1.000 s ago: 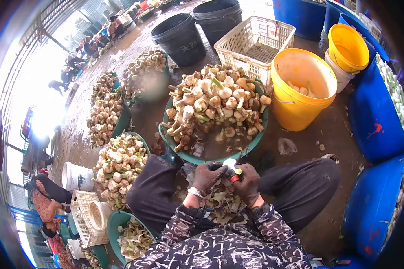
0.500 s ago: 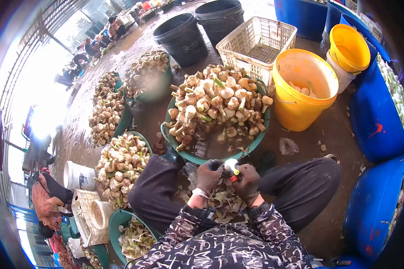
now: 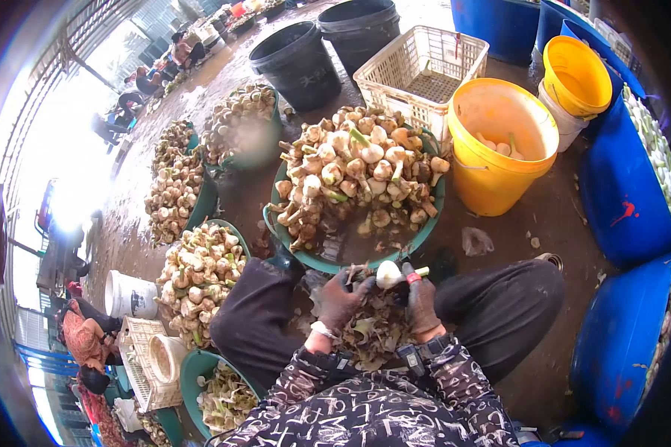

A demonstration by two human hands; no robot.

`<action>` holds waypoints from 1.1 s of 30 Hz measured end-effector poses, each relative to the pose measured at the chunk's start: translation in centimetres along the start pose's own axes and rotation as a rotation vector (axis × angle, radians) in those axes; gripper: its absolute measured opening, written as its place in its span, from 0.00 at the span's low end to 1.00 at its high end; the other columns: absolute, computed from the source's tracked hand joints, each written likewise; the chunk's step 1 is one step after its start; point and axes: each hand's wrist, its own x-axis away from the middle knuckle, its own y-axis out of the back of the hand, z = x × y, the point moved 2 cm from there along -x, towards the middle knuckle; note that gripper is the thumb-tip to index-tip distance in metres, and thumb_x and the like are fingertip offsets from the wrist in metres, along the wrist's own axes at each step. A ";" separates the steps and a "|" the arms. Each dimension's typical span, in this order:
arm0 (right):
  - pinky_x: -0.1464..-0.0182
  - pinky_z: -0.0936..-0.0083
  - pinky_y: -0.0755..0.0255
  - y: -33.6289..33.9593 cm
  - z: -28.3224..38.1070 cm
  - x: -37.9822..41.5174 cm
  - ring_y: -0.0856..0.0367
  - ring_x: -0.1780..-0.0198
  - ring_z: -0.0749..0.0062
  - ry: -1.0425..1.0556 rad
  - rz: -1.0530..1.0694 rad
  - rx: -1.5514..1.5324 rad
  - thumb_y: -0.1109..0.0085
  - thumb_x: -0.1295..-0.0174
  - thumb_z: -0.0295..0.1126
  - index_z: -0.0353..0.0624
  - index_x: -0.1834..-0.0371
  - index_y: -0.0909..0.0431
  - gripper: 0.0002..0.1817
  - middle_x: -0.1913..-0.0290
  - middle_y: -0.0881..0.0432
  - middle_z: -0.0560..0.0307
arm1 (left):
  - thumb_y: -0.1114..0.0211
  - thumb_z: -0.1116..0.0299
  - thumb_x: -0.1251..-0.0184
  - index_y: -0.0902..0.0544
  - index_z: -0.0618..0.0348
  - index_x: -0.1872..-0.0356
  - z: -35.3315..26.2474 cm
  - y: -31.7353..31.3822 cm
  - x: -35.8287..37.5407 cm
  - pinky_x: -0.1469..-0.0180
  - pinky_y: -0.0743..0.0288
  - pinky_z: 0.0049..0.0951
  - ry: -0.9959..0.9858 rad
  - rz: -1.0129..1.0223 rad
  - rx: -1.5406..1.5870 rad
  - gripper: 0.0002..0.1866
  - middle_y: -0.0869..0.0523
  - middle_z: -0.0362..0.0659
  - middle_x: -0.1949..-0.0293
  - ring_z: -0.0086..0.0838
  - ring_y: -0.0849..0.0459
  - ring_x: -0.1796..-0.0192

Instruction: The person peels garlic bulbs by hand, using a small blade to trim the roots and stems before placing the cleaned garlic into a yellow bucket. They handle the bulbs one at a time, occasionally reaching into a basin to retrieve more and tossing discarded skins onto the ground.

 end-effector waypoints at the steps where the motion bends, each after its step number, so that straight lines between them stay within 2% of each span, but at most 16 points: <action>1: 0.70 0.81 0.31 -0.9 0.1 0.6 0.26 0.72 0.84 0.164 -0.203 0.214 0.38 0.39 0.40 0.39 0.66 0.20 0.13 0.74 0.21 0.67 | 0.30 0.57 0.46 0.16 0.58 0.58 -0.6 -0.7 0.0 0.55 0.23 0.30 -0.074 0.015 -0.025 0.19 0.13 0.47 0.65 0.35 0.14 0.59; 3: 0.69 0.81 0.33 -1.1 -0.5 0.7 0.28 0.71 0.85 0.339 -0.189 0.308 0.37 0.40 0.37 0.38 0.66 0.21 0.12 0.74 0.22 0.67 | 0.30 0.59 0.46 0.16 0.59 0.58 -0.7 -1.4 -0.4 0.56 0.24 0.28 -0.149 0.024 -0.051 0.18 0.13 0.47 0.65 0.32 0.14 0.60; 5: 0.68 0.81 0.33 -1.3 -0.3 1.2 0.29 0.70 0.84 0.654 -0.113 0.667 0.37 0.39 0.36 0.37 0.67 0.21 0.12 0.72 0.21 0.66 | 0.30 0.59 0.46 0.17 0.60 0.58 0.4 -2.0 -1.5 0.55 0.24 0.29 -0.101 0.072 -0.119 0.18 0.13 0.48 0.63 0.33 0.14 0.60; 7: 0.68 0.81 0.33 -1.1 -0.2 1.1 0.29 0.70 0.84 0.634 -0.112 0.661 0.36 0.40 0.35 0.37 0.68 0.21 0.11 0.72 0.21 0.65 | 0.30 0.63 0.46 0.17 0.60 0.56 1.7 -2.1 -2.3 0.56 0.24 0.27 -0.105 0.114 -0.108 0.17 0.13 0.46 0.63 0.28 0.15 0.61; 9: 0.67 0.81 0.33 -1.5 0.2 1.2 0.30 0.70 0.84 0.505 -0.151 0.421 0.35 0.41 0.35 0.37 0.68 0.22 0.11 0.73 0.21 0.65 | 0.31 0.67 0.46 0.17 0.60 0.55 3.0 -2.2 -2.4 0.56 0.24 0.24 -0.003 0.177 0.295 0.17 0.13 0.42 0.63 0.21 0.17 0.61; 12: 0.67 0.79 0.32 -0.9 -0.6 0.4 0.29 0.70 0.83 0.615 -0.197 0.540 0.35 0.41 0.36 0.36 0.68 0.22 0.12 0.73 0.20 0.64 | 0.32 0.69 0.45 0.17 0.61 0.54 3.5 -1.6 -2.2 0.56 0.25 0.21 -0.054 0.158 0.180 0.16 0.13 0.38 0.62 0.17 0.19 0.61; 16: 0.66 0.77 0.31 -0.5 -0.7 0.4 0.28 0.70 0.81 0.615 -0.206 0.609 0.35 0.42 0.37 0.35 0.69 0.22 0.14 0.73 0.20 0.63 | 0.33 0.67 0.44 0.17 0.59 0.55 3.1 -1.6 -1.2 0.57 0.25 0.22 0.034 0.094 0.262 0.15 0.13 0.40 0.64 0.19 0.18 0.62; 19: 0.66 0.76 0.31 -1.0 -0.4 1.2 0.27 0.70 0.78 0.720 -0.191 0.878 0.35 0.42 0.37 0.34 0.69 0.22 0.15 0.73 0.20 0.62 | 0.32 0.67 0.45 0.17 0.60 0.56 2.5 -2.2 -1.0 0.58 0.24 0.22 -0.070 -0.002 0.116 0.15 0.13 0.41 0.64 0.21 0.17 0.63; 22: 0.67 0.76 0.32 -0.9 -0.4 1.0 0.27 0.72 0.75 0.704 -0.157 0.897 0.36 0.42 0.36 0.37 0.67 0.21 0.12 0.72 0.19 0.63 | 0.32 0.65 0.46 0.17 0.59 0.58 2.7 -2.1 -1.1 0.57 0.23 0.28 -0.021 -0.001 0.150 0.15 0.13 0.45 0.64 0.29 0.15 0.62; 24: 0.73 0.76 0.33 0.3 -0.7 -0.8 0.27 0.76 0.76 0.193 -0.199 0.099 0.39 0.40 0.37 0.43 0.64 0.20 0.10 0.72 0.20 0.64 | 0.32 0.62 0.47 0.15 0.54 0.60 6.4 -1.7 -1.8 0.56 0.23 0.31 -0.049 -0.106 -0.281 0.14 0.13 0.48 0.64 0.35 0.14 0.60; 25: 0.73 0.76 0.33 0.6 0.1 -0.8 0.27 0.76 0.76 0.196 -0.197 0.096 0.39 0.40 0.37 0.43 0.64 0.20 0.10 0.72 0.20 0.64 | 0.32 0.62 0.47 0.15 0.54 0.60 8.2 -1.2 -1.9 0.56 0.23 0.31 -0.053 -0.107 -0.282 0.14 0.13 0.48 0.64 0.35 0.14 0.60; 27: 0.77 0.78 0.34 0.1 1.0 0.0 0.28 0.78 0.77 -0.282 0.184 -0.362 0.42 0.38 0.40 0.47 0.61 0.20 0.10 0.73 0.21 0.65 | 0.32 0.58 0.49 0.15 0.51 0.61 10.4 0.1 -1.9 0.56 0.23 0.35 0.056 -0.085 -0.743 0.15 0.15 0.51 0.62 0.42 0.15 0.58; 29: 0.79 0.79 0.32 0.2 0.9 0.1 0.29 0.80 0.78 -0.319 0.064 -0.403 0.45 0.36 0.41 0.46 0.59 0.21 0.12 0.75 0.22 0.64 | 0.32 0.59 0.46 0.16 0.53 0.58 10.6 0.9 -1.8 0.57 0.23 0.32 0.092 -0.062 -0.690 0.16 0.14 0.49 0.62 0.37 0.15 0.60; 31: 0.74 0.80 0.28 0.5 0.2 0.0 0.24 0.74 0.75 -0.452 0.488 -0.521 0.47 0.36 0.40 0.43 0.55 0.21 0.14 0.70 0.20 0.61 | 0.32 0.60 0.44 0.17 0.54 0.56 10.8 1.0 -1.9 0.58 0.24 0.30 0.132 -0.044 -0.639 0.16 0.13 0.46 0.62 0.33 0.15 0.61; 32: 0.74 0.80 0.28 0.4 -0.2 0.1 0.24 0.74 0.75 -0.459 0.490 -0.517 0.47 0.36 0.40 0.43 0.55 0.21 0.14 0.70 0.20 0.61 | 0.33 0.61 0.41 0.17 0.57 0.56 11.1 0.2 -2.3 0.59 0.24 0.26 0.115 0.023 -0.254 0.15 0.14 0.42 0.63 0.27 0.17 0.62; 33: 0.71 0.80 0.27 0.4 -0.2 0.0 0.23 0.70 0.75 -0.222 0.392 -0.218 0.47 0.36 0.40 0.42 0.53 0.22 0.15 0.66 0.19 0.60 | 0.35 0.62 0.38 0.17 0.60 0.56 8.8 0.3 -2.3 0.60 0.25 0.23 0.090 0.087 0.131 0.14 0.14 0.38 0.64 0.22 0.19 0.63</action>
